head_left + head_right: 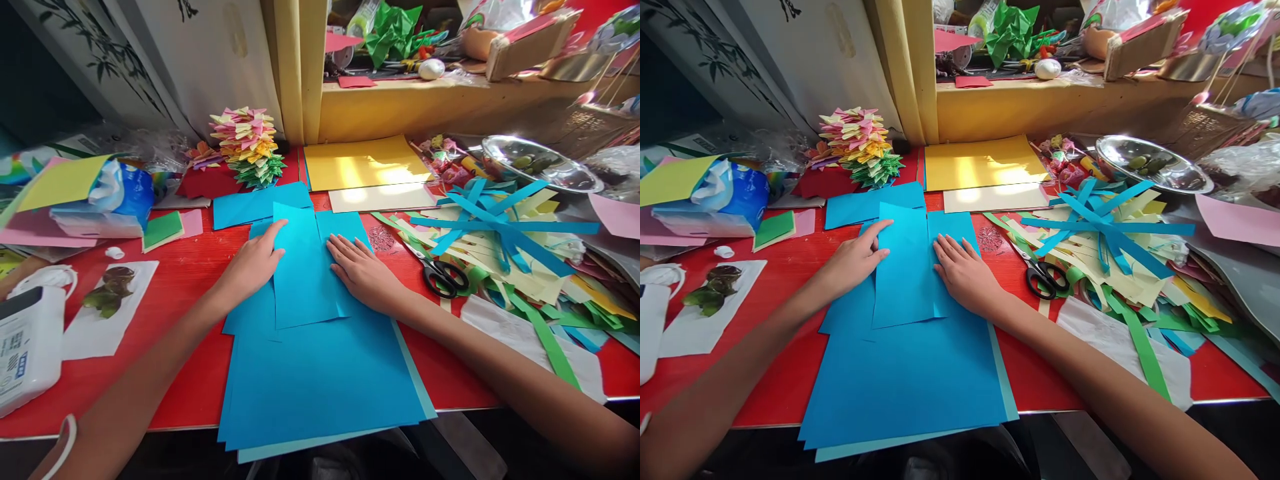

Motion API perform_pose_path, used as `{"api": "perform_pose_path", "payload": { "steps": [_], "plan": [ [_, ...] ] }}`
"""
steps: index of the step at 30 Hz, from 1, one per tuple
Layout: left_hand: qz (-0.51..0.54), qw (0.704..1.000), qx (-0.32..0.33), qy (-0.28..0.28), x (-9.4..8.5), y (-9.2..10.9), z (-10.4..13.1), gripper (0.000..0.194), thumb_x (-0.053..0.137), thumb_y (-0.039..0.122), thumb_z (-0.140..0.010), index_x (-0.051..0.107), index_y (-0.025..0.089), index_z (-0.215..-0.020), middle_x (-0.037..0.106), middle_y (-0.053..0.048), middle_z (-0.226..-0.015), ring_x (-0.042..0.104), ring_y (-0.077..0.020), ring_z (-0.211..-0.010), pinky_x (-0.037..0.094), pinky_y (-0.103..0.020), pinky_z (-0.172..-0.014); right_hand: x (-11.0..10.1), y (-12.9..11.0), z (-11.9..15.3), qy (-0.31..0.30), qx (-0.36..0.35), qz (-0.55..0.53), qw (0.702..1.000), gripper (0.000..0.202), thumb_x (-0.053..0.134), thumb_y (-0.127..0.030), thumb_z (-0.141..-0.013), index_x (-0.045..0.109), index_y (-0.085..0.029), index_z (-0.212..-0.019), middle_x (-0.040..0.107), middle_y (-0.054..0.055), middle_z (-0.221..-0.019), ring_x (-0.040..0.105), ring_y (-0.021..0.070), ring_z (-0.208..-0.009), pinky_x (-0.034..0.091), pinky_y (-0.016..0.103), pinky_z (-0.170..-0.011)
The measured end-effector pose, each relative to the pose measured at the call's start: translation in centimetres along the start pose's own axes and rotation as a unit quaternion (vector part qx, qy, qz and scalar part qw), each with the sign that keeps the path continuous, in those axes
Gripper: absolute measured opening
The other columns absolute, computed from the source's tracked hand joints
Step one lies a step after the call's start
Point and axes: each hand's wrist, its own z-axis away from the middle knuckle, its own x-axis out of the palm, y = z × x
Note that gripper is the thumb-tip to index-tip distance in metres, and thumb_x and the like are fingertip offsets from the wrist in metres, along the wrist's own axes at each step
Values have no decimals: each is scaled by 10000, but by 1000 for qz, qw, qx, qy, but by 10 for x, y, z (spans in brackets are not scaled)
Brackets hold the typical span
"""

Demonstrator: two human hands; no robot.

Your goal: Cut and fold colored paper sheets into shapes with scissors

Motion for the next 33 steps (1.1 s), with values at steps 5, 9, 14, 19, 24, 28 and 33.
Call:
{"api": "perform_pose_path", "payload": {
  "steps": [5,9,14,19,24,28,33],
  "plan": [
    [5,995,-10,-100,-3,1,3,728,476,387,-828,100,288,-1443,509,-5,-713,467,-144,-564,291,-221,-481,2,-8,2,4,36,31,999,520,249,-333,-979,319,-53,-1411,237,105,-1479,183,235,-1381,177,433,-1137],
    [-4,995,-14,-101,-3,3,6,724,466,362,-835,91,268,-1447,513,-16,-709,460,-142,-547,285,-226,-477,3,-14,5,4,43,35,998,543,238,-357,-977,315,-38,-1410,228,120,-1479,179,239,-1382,177,431,-1137],
    [2,994,-17,-108,-2,4,7,723,468,346,-833,92,281,-1447,511,-14,-709,468,-142,-547,282,-224,-473,4,-16,7,5,48,40,998,548,197,-349,-980,288,-37,-1421,201,120,-1484,174,234,-1383,170,444,-1137],
    [12,992,-24,-121,-2,4,7,730,474,350,-827,87,301,-1444,519,-10,-707,493,-150,-566,283,-218,-468,3,-17,6,4,49,45,998,543,191,-333,-980,291,-33,-1420,206,120,-1482,166,244,-1384,170,445,-1135],
    [16,991,-29,-131,-3,3,7,732,468,365,-827,80,300,-1445,508,-6,-706,484,-145,-558,291,-213,-465,2,-18,7,-2,49,43,998,543,184,-333,-980,282,-35,-1424,202,118,-1485,157,246,-1385,162,446,-1136],
    [6,991,-33,-128,-4,6,8,726,463,375,-830,80,313,-1443,514,-8,-713,492,-148,-560,295,-214,-465,3,-17,6,-2,50,45,998,544,183,-338,-981,281,-40,-1425,202,117,-1486,155,246,-1386,162,450,-1135],
    [-8,990,-37,-133,-5,11,13,706,446,361,-836,95,289,-1445,515,-11,-687,512,-162,-573,283,-215,-464,3,-17,7,9,49,41,998,540,179,-329,-981,292,-36,-1420,213,121,-1482,173,243,-1383,168,448,-1135]
  ]
}}
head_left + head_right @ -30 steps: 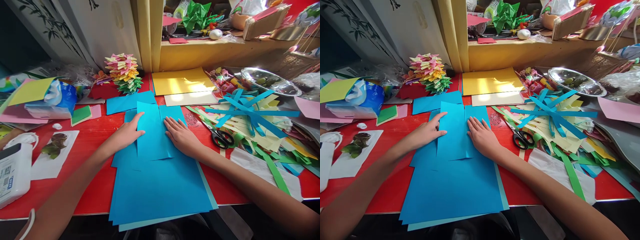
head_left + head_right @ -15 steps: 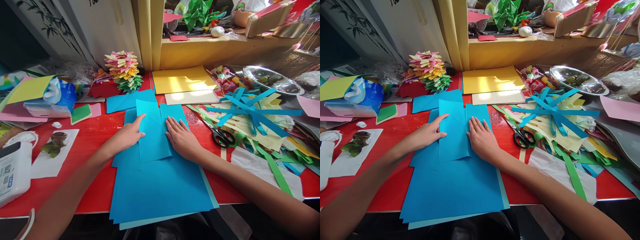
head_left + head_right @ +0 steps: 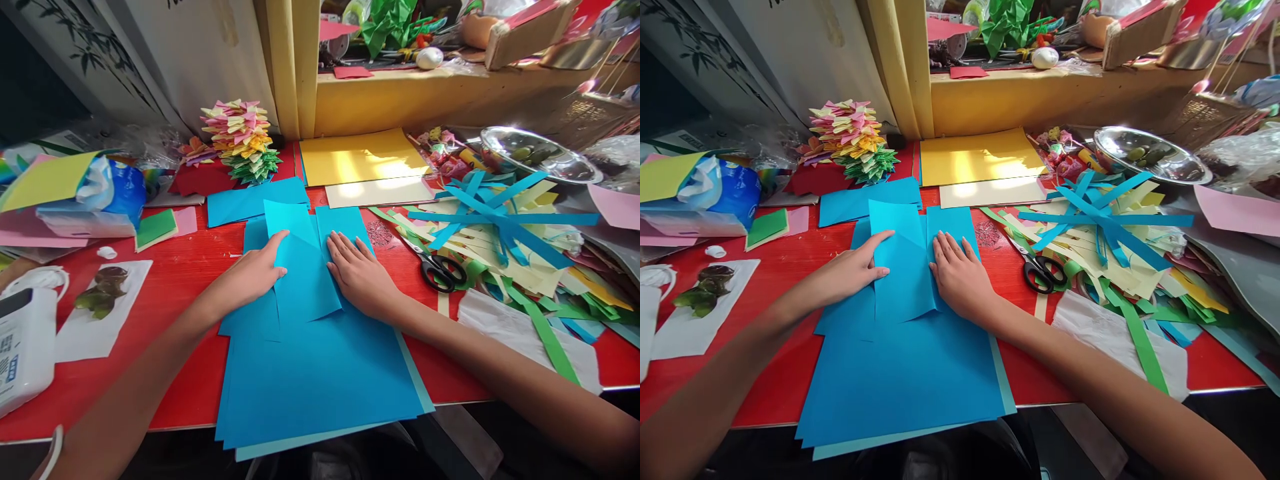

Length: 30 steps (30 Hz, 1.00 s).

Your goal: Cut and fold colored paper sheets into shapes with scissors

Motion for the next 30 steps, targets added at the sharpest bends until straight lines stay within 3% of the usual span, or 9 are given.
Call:
{"api": "perform_pose_path", "payload": {
  "steps": [9,14,17,23,30],
  "plan": [
    [-15,1000,-8,10,-1,-1,1,687,429,366,-839,113,283,-1442,517,-17,-698,502,-169,-568,287,-231,-486,0,2,0,-1,2,-25,1000,547,196,-347,-978,291,-43,-1422,210,119,-1485,160,232,-1387,160,439,-1141],
    [-20,994,5,111,-2,-3,-5,621,385,338,-864,148,283,-1435,533,-39,-819,510,-168,-662,311,-233,-533,-6,2,0,27,-28,-18,999,564,249,-369,-969,312,-22,-1409,227,128,-1481,153,231,-1389,132,428,-1150],
    [8,988,9,155,-3,-7,-9,631,382,360,-867,124,257,-1434,531,-45,-885,509,-157,-687,338,-229,-554,-5,1,1,-1,-42,-29,999,582,251,-408,-966,302,-43,-1417,231,109,-1480,164,229,-1387,156,436,-1145],
    [-7,998,-32,46,-4,-7,-8,812,475,428,-818,4,217,-1445,564,-60,-823,530,-175,-636,367,-244,-561,0,-1,2,-9,-34,-26,999,569,183,-387,-979,269,-51,-1430,201,99,-1488,144,223,-1390,166,440,-1139],
    [-23,999,-25,27,-3,-1,-3,819,466,384,-816,-26,207,-1447,500,-6,-679,478,-157,-522,296,-224,-479,1,-3,3,2,-24,-13,1000,556,167,-362,-981,273,-50,-1429,196,97,-1490,149,218,-1391,160,442,-1138]
  ]
}}
